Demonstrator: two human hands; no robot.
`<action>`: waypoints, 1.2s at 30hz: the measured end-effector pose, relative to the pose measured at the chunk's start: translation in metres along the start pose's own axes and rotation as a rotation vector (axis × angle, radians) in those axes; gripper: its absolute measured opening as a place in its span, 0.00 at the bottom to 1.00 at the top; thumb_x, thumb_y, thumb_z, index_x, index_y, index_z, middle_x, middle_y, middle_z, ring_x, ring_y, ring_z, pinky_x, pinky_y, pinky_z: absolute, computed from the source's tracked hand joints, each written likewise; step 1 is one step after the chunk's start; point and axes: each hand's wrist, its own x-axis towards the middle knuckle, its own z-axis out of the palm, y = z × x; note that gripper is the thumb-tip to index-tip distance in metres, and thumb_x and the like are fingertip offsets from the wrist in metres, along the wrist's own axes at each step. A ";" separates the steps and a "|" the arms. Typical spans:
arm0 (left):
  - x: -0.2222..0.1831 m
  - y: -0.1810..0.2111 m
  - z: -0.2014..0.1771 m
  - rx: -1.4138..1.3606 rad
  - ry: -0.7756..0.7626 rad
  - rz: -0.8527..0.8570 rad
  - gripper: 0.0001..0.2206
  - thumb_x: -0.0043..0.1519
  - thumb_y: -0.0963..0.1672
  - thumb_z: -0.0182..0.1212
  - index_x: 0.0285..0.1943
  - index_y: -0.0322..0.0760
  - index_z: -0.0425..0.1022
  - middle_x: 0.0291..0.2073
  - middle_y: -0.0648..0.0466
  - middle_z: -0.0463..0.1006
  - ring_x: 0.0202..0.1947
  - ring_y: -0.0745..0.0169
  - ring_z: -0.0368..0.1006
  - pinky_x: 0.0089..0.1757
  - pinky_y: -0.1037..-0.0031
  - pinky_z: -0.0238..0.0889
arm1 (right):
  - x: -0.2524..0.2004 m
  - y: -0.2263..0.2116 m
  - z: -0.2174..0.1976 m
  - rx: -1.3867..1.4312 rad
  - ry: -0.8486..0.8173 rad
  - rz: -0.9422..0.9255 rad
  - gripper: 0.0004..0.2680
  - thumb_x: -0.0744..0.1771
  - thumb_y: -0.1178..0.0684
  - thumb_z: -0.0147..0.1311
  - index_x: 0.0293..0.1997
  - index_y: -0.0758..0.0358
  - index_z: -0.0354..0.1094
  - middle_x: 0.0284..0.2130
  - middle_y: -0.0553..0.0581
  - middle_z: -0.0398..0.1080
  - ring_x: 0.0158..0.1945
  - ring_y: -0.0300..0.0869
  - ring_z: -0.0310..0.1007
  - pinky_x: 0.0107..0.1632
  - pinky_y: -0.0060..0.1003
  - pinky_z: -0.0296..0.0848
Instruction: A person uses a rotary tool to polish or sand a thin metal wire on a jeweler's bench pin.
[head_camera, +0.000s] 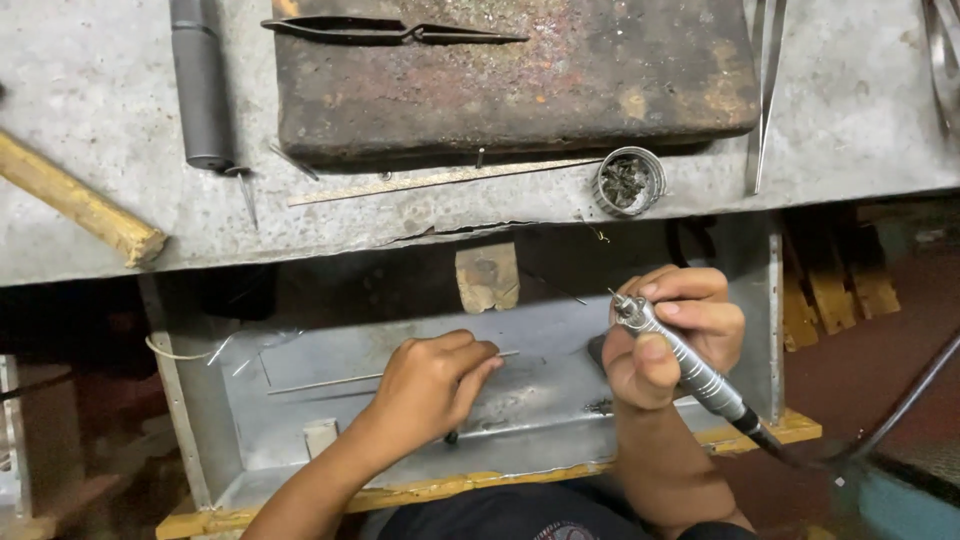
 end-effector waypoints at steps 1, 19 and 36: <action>-0.002 -0.007 0.009 0.001 0.005 -0.002 0.06 0.65 0.43 0.60 0.40 0.39 0.81 0.24 0.56 0.74 0.19 0.55 0.72 0.21 0.67 0.62 | 0.000 0.001 -0.002 0.004 -0.003 -0.001 0.11 0.66 0.44 0.58 0.39 0.56 0.60 0.32 0.58 0.61 0.24 0.42 0.60 0.26 0.31 0.69; -0.030 -0.039 0.024 0.052 0.100 -0.272 0.12 0.58 0.40 0.52 0.44 0.34 0.81 0.29 0.49 0.77 0.27 0.37 0.74 0.27 0.50 0.65 | -0.014 -0.003 0.008 -0.072 -0.018 -0.030 0.10 0.65 0.49 0.55 0.40 0.62 0.58 0.32 0.61 0.57 0.24 0.45 0.60 0.21 0.34 0.60; -0.032 -0.033 0.016 0.093 0.145 -0.332 0.22 0.67 0.53 0.58 0.23 0.38 0.78 0.18 0.49 0.76 0.20 0.46 0.73 0.23 0.58 0.59 | -0.021 -0.015 0.010 -0.139 -0.011 -0.031 0.08 0.63 0.55 0.53 0.38 0.68 0.60 0.28 0.65 0.62 0.30 0.47 0.63 0.26 0.33 0.64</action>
